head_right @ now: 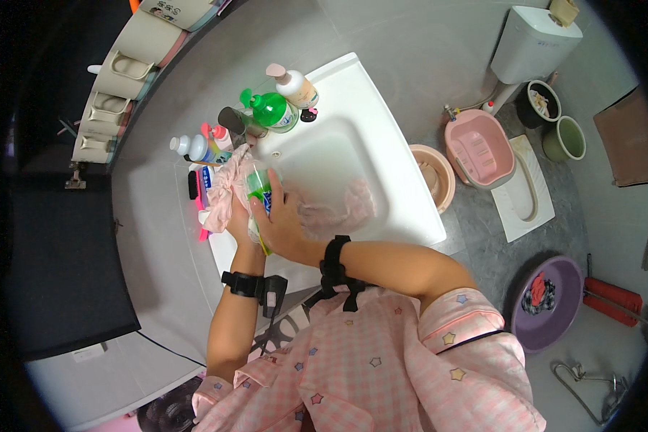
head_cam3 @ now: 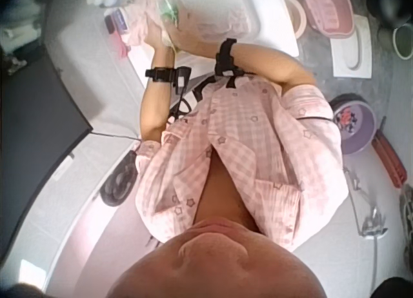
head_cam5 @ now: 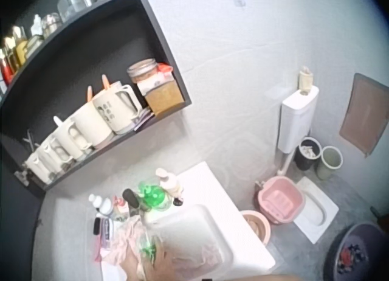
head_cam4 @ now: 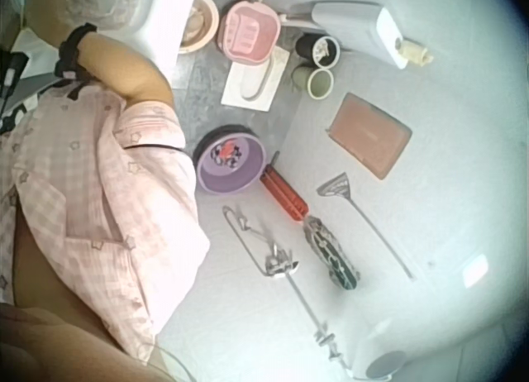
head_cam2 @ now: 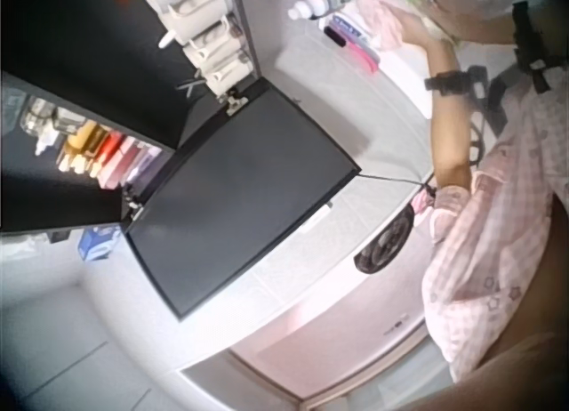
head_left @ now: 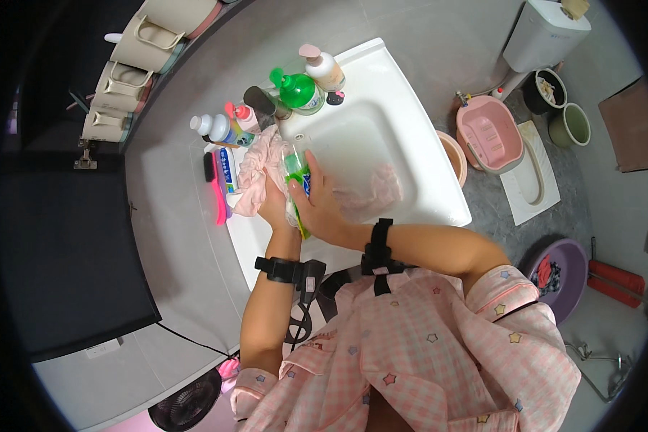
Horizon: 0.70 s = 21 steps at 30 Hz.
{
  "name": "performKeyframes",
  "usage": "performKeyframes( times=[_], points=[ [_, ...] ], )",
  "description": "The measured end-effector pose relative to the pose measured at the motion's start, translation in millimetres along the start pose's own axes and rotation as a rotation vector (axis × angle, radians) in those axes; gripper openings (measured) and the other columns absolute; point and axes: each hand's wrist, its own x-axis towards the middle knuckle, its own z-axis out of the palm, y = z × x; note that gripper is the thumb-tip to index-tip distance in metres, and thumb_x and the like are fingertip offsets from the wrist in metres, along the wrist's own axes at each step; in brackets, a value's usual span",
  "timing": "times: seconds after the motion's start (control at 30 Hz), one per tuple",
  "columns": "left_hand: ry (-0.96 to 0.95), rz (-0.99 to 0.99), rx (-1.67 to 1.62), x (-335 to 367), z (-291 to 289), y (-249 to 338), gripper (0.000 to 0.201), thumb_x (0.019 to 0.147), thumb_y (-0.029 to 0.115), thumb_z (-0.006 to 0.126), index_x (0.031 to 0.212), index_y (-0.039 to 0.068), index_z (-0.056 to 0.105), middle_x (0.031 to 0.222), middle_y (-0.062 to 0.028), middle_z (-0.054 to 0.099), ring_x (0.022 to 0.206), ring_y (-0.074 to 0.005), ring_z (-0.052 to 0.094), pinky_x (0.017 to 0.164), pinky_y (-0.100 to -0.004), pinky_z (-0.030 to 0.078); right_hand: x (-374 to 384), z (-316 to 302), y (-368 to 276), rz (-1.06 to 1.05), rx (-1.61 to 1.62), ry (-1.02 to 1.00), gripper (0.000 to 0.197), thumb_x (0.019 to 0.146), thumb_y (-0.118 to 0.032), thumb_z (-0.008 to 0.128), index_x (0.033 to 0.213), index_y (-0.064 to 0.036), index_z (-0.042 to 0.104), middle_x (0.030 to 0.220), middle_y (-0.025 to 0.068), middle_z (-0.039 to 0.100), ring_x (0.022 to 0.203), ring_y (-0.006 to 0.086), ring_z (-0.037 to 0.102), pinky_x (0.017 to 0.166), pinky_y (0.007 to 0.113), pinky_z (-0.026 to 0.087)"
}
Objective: The person washes clothes in a bathroom sink by hand using a green bar of soap, scrubbing the garments, and rinsing them with water.
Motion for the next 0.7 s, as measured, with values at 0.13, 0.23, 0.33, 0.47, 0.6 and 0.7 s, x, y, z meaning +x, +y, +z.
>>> performKeyframes(
  times=[0.13, 0.23, 0.33, 0.47, 0.6, 0.7],
  points=[
    [-0.054, -0.101, -0.362, 1, -1, 0, 0.037, 0.092, 0.029, 0.044, 0.117, 0.002, 0.047, 0.101, -0.0051, 0.058, 0.090, -0.0140, 0.055, 0.078, -0.0253, 0.046, 29, -16, 0, 0.103, 0.055, -0.227, 0.060, 0.089, -0.033, 0.044, 0.137, -0.0084, 0.019, 0.115, 0.0305, 0.039, 0.105, 0.0388, 0.041, 0.093, 0.044, 0.030],
    [-0.201, -0.137, -0.438, -5, -3, 2, 0.031, 0.090, 0.022, 0.049, 0.114, 0.003, 0.048, 0.103, -0.0063, 0.057, 0.091, -0.0138, 0.055, 0.078, -0.0254, 0.045, 58, -31, 16, 0.121, -0.023, -0.221, 0.060, 0.089, -0.031, 0.045, 0.138, -0.0095, 0.018, 0.110, 0.0289, 0.042, 0.097, 0.0364, 0.044, 0.090, 0.043, 0.033],
    [-0.098, 0.105, -0.033, 4, -21, -15, 0.039, 0.088, 0.019, 0.052, 0.118, -0.003, 0.040, 0.105, -0.0087, 0.054, 0.095, -0.0180, 0.054, 0.080, -0.0284, 0.045, 71, -45, -7, -0.039, 0.081, -0.263, 0.056, 0.089, -0.031, 0.047, 0.135, -0.0090, 0.025, 0.109, 0.0270, 0.043, 0.093, 0.0338, 0.046, 0.087, 0.040, 0.036],
    [-0.087, 0.444, 0.369, -6, -2, 0, 0.059, 0.080, 0.018, 0.061, 0.123, 0.001, 0.025, 0.106, -0.0099, 0.053, 0.095, -0.0208, 0.054, 0.080, -0.0316, 0.045, 62, -42, -16, -0.388, -0.194, -0.518, 0.053, 0.086, -0.030, 0.049, 0.134, -0.0167, 0.032, 0.106, 0.0223, 0.044, 0.094, 0.0342, 0.046, 0.085, 0.040, 0.037],
    [-0.208, 0.206, 0.230, -15, -23, -3, 0.055, 0.077, 0.017, 0.064, 0.120, 0.004, 0.033, 0.104, -0.0095, 0.054, 0.089, -0.0190, 0.056, 0.074, -0.0325, 0.047, 28, -52, -53, -0.729, -0.443, -0.570, 0.052, 0.083, -0.031, 0.052, 0.133, -0.0270, 0.035, 0.102, 0.0201, 0.044, 0.093, 0.0347, 0.045, 0.082, 0.046, 0.036],
    [-0.227, 0.050, 0.204, -23, -22, 7, 0.055, 0.074, 0.024, 0.067, 0.116, 0.001, 0.040, 0.103, -0.0128, 0.056, 0.089, -0.0191, 0.059, 0.071, -0.0334, 0.048, 47, -49, -51, -0.540, -0.376, -0.570, 0.051, 0.084, -0.031, 0.051, 0.132, -0.0271, 0.035, 0.103, 0.0214, 0.044, 0.094, 0.0368, 0.045, 0.083, 0.047, 0.036]
  ],
)
